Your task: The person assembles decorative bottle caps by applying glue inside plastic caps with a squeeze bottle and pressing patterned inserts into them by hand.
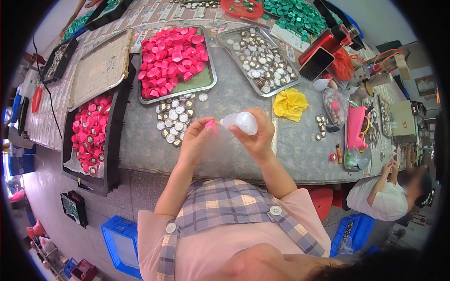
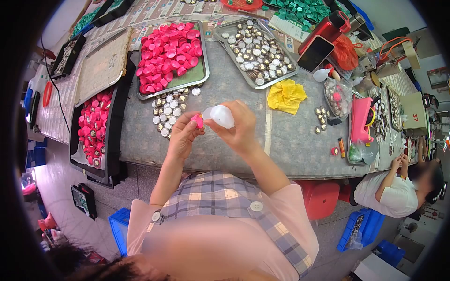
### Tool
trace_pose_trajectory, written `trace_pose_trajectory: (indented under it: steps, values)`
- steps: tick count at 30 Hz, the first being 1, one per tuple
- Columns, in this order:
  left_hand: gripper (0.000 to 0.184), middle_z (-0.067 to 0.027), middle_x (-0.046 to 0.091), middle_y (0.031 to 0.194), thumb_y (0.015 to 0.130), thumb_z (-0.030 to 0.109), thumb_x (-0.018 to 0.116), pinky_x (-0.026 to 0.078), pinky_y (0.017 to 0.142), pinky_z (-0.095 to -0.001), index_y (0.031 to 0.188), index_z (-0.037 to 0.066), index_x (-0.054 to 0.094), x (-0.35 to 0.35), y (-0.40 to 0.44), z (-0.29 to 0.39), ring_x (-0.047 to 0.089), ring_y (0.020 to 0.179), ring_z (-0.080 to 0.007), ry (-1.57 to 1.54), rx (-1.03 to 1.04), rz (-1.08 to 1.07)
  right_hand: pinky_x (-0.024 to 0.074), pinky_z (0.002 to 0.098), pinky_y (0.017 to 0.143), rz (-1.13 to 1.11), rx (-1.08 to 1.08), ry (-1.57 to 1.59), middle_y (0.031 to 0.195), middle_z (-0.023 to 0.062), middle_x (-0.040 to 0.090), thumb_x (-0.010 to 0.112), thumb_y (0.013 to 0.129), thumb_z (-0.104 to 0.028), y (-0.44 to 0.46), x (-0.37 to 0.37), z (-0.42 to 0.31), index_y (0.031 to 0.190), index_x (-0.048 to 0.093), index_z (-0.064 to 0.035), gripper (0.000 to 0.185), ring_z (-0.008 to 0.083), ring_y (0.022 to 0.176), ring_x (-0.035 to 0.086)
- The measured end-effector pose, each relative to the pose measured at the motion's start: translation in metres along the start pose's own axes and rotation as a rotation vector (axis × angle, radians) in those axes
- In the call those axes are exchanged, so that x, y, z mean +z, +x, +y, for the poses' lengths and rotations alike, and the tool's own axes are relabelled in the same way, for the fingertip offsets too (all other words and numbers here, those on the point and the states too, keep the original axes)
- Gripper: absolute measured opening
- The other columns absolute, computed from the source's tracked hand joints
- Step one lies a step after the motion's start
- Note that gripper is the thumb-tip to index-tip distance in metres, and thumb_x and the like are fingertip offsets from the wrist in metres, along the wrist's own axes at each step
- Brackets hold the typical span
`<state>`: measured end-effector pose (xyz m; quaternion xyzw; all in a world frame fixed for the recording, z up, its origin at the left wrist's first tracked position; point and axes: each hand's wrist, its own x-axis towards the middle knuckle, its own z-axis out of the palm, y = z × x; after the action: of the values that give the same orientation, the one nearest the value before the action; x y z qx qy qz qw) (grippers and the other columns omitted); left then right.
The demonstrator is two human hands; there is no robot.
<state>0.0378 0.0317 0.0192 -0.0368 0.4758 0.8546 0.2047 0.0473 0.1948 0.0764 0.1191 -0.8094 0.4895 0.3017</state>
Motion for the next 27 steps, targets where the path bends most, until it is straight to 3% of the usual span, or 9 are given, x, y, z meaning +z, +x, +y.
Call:
trace_pose_trajectory:
  steps: [4, 6, 13, 15, 17, 19, 22, 25, 27]
  values:
    - [0.027, -0.0041, 0.056, 0.098, 0.077, 0.003, 0.057, 0.044, 0.070, -0.0214, 0.103, 0.005, 0.052, 0.003, 0.000, 0.008, 0.053, 0.081, -0.0093, 0.047, 0.078, -0.035, 0.0409, 0.0272, 0.054, 0.091, 0.127, 0.094, 0.070, 0.0069, 0.054, 0.073, 0.065, -0.021, -0.007, -0.008, 0.007, 0.081, 0.052, -0.0030, 0.032, 0.0177, 0.061, 0.052]
    - [0.029, -0.0069, 0.051, 0.109, 0.075, -0.004, 0.055, 0.042, 0.076, -0.0226, 0.102, 0.004, 0.052, -0.002, 0.003, 0.007, 0.051, 0.091, -0.0106, 0.193, 0.339, -0.037, 0.0427, 0.0232, 0.059, 0.185, 0.271, 0.273, 0.075, 0.0035, 0.054, 0.069, 0.071, -0.018, -0.014, -0.019, 0.017, 0.085, 0.051, -0.0022, 0.028, 0.0103, 0.068, 0.052]
    - [0.029, -0.0091, 0.046, 0.118, 0.076, -0.008, 0.051, 0.043, 0.080, -0.0245, 0.103, 0.004, 0.052, -0.019, 0.010, 0.019, 0.049, 0.099, -0.0139, 0.482, 0.621, -0.076, 0.0425, 0.0251, 0.067, 0.466, 0.587, 0.172, 0.090, 0.0068, 0.053, 0.063, 0.076, -0.019, -0.037, -0.079, 0.090, 0.092, 0.050, 0.0000, 0.029, 0.0130, 0.078, 0.052]
    - [0.027, -0.0114, 0.044, 0.120, 0.079, -0.002, 0.050, 0.046, 0.078, -0.0253, 0.105, 0.005, 0.050, -0.016, 0.008, 0.030, 0.050, 0.100, -0.0164, -0.140, 0.357, 0.064, 0.0420, 0.0261, 0.068, 0.456, 0.629, 0.037, 0.090, 0.0071, 0.053, 0.064, 0.075, -0.020, -0.056, -0.099, 0.118, 0.093, 0.050, -0.0002, 0.030, 0.0144, 0.080, 0.052]
    - [0.026, -0.0133, 0.044, 0.119, 0.083, 0.006, 0.048, 0.048, 0.075, -0.0262, 0.109, 0.003, 0.048, -0.032, 0.015, 0.034, 0.051, 0.096, -0.0179, -0.423, 0.304, -0.027, 0.0416, 0.0270, 0.070, 0.442, 0.669, -0.096, 0.090, 0.0074, 0.053, 0.064, 0.075, -0.021, -0.071, -0.112, 0.136, 0.095, 0.050, -0.0004, 0.032, 0.0158, 0.081, 0.052]
    - [0.028, -0.0140, 0.046, 0.116, 0.085, 0.011, 0.046, 0.048, 0.074, -0.0260, 0.110, 0.000, 0.046, -0.042, 0.020, 0.035, 0.052, 0.091, -0.0194, -1.191, -0.026, -0.160, 0.0398, 0.0303, 0.075, 0.403, 0.774, -0.305, 0.091, 0.0098, 0.055, 0.066, 0.072, -0.024, -0.077, -0.117, 0.141, 0.096, 0.052, -0.0019, 0.035, 0.0217, 0.085, 0.052]
    - [0.031, -0.0129, 0.050, 0.110, 0.084, 0.013, 0.046, 0.047, 0.071, -0.0260, 0.112, -0.002, 0.045, -0.044, 0.021, 0.027, 0.052, 0.083, -0.0192, -1.337, -0.117, -0.171, 0.0375, 0.0342, 0.079, 0.311, 0.582, -0.954, 0.090, 0.0109, 0.056, 0.066, 0.069, -0.022, -0.073, -0.110, 0.134, 0.096, 0.054, -0.0044, 0.034, 0.0264, 0.087, 0.052]
    - [0.032, -0.0120, 0.051, 0.108, 0.083, 0.014, 0.046, 0.047, 0.070, -0.0262, 0.112, -0.001, 0.045, -0.046, 0.020, 0.021, 0.051, 0.080, -0.0185, -1.398, -0.160, -0.173, 0.0356, 0.0370, 0.081, 0.381, 0.136, -0.873, 0.089, 0.0107, 0.057, 0.063, 0.069, -0.019, -0.039, -0.072, 0.108, 0.094, 0.057, -0.0054, 0.029, 0.0280, 0.089, 0.050]
    - [0.033, -0.0115, 0.051, 0.107, 0.083, 0.014, 0.046, 0.047, 0.069, -0.0264, 0.112, -0.001, 0.045, -0.045, 0.020, 0.019, 0.050, 0.079, -0.0180, -1.389, -0.166, -0.159, 0.0371, 0.0370, 0.078, 0.030, 0.120, -0.495, 0.087, 0.0099, 0.058, 0.061, 0.070, -0.016, -0.018, -0.033, 0.091, 0.092, 0.058, -0.0068, 0.024, 0.0269, 0.086, 0.051]
